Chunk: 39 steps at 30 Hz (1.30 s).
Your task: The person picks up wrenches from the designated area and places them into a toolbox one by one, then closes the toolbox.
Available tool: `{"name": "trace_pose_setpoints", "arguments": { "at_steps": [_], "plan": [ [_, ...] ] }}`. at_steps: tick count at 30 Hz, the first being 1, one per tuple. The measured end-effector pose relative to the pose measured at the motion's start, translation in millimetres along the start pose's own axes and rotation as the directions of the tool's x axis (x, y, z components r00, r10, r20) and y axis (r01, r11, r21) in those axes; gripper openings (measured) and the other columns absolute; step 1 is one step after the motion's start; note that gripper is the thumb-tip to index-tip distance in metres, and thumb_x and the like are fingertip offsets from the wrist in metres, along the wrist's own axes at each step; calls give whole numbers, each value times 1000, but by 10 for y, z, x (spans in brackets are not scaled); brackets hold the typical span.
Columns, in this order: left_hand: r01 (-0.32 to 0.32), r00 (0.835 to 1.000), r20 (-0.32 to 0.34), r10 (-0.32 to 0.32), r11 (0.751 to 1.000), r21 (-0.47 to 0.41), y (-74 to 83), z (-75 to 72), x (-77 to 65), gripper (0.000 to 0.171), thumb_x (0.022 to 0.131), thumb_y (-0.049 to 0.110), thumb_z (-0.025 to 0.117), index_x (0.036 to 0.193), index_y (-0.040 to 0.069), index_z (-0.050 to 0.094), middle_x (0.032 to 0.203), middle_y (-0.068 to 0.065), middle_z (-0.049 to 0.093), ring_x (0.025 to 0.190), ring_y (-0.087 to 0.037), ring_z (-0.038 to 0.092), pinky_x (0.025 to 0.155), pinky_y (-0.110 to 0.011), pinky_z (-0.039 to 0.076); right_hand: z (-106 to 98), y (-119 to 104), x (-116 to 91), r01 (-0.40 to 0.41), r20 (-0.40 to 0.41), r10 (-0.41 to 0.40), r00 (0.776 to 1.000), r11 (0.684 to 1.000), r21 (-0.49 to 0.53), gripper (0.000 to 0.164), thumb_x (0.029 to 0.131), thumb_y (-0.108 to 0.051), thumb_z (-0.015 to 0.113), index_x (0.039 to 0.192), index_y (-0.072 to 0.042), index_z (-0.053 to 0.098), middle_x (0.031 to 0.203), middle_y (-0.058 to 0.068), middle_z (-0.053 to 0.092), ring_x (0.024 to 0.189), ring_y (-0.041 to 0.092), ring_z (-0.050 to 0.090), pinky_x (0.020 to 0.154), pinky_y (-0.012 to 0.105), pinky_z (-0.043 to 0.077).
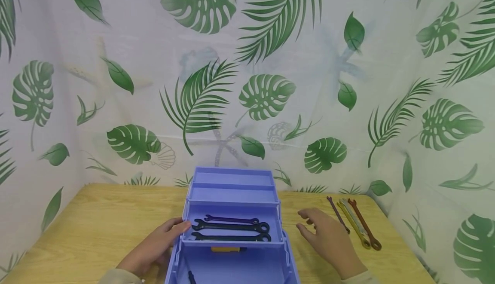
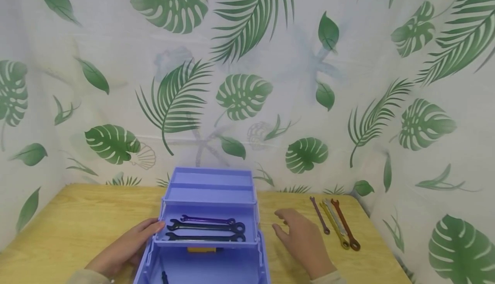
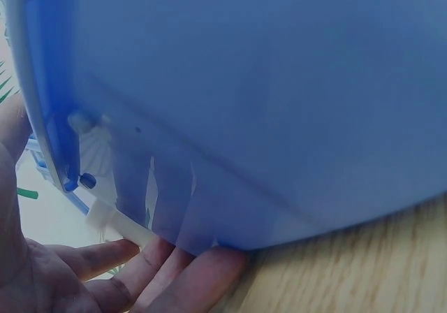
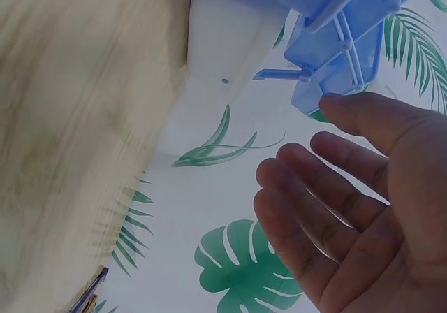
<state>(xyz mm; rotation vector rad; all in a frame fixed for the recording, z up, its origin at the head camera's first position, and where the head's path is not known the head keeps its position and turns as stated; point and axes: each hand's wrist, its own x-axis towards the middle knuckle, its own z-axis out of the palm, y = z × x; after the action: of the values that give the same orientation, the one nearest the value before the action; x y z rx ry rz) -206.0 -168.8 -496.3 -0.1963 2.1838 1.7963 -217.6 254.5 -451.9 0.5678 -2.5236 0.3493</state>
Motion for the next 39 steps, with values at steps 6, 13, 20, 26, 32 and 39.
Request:
{"name": "trace_pose_setpoints", "arguments": {
  "at_steps": [6,13,20,26,32,39],
  "plan": [
    [-14,1000,0,14,1000,-10,25,9,-7,84,96,60,62,152,0,43,130,-23,66,107,-38,69,78,-53,62,51,106,-13,-65,49,64,997,998,5,26,86,-17,85,109,-12,75,102,1,76,84,16,71,64,31,58],
    [6,1000,22,-6,1000,-17,13,6,9,86,97,62,60,154,1,41,123,-19,69,104,-35,70,75,-52,63,27,569,-115,-332,231,330,915,943,-32,31,94,-17,74,119,0,70,113,18,73,84,29,71,58,40,56],
    [11,997,72,-9,999,-31,-19,0,26,89,99,64,56,156,-1,34,122,-20,69,98,-36,72,74,-53,63,-42,936,-213,-577,413,582,701,802,-153,17,95,-13,61,88,2,63,82,13,64,72,28,63,56,48,52],
    [9,998,58,-7,999,-36,-18,-7,17,88,99,62,57,156,0,34,123,-21,69,97,-37,73,73,-53,63,13,1081,-224,-588,447,607,657,784,-202,17,93,-11,55,84,3,59,78,14,62,69,29,59,56,47,51],
    [12,999,43,-10,1000,-26,-9,-15,12,87,98,62,58,155,1,37,124,-21,69,100,-36,72,73,-53,63,77,1204,-165,-546,450,572,686,814,-201,19,95,-11,58,82,3,59,77,13,62,69,29,59,58,47,51],
    [25,1000,15,-25,1000,-12,-2,-12,6,88,96,65,59,155,3,40,124,-20,69,101,-34,71,74,-53,63,103,1256,-110,-540,451,571,686,815,-210,16,95,-9,62,84,3,64,81,17,66,74,33,64,63,54,54]
  ]
}}
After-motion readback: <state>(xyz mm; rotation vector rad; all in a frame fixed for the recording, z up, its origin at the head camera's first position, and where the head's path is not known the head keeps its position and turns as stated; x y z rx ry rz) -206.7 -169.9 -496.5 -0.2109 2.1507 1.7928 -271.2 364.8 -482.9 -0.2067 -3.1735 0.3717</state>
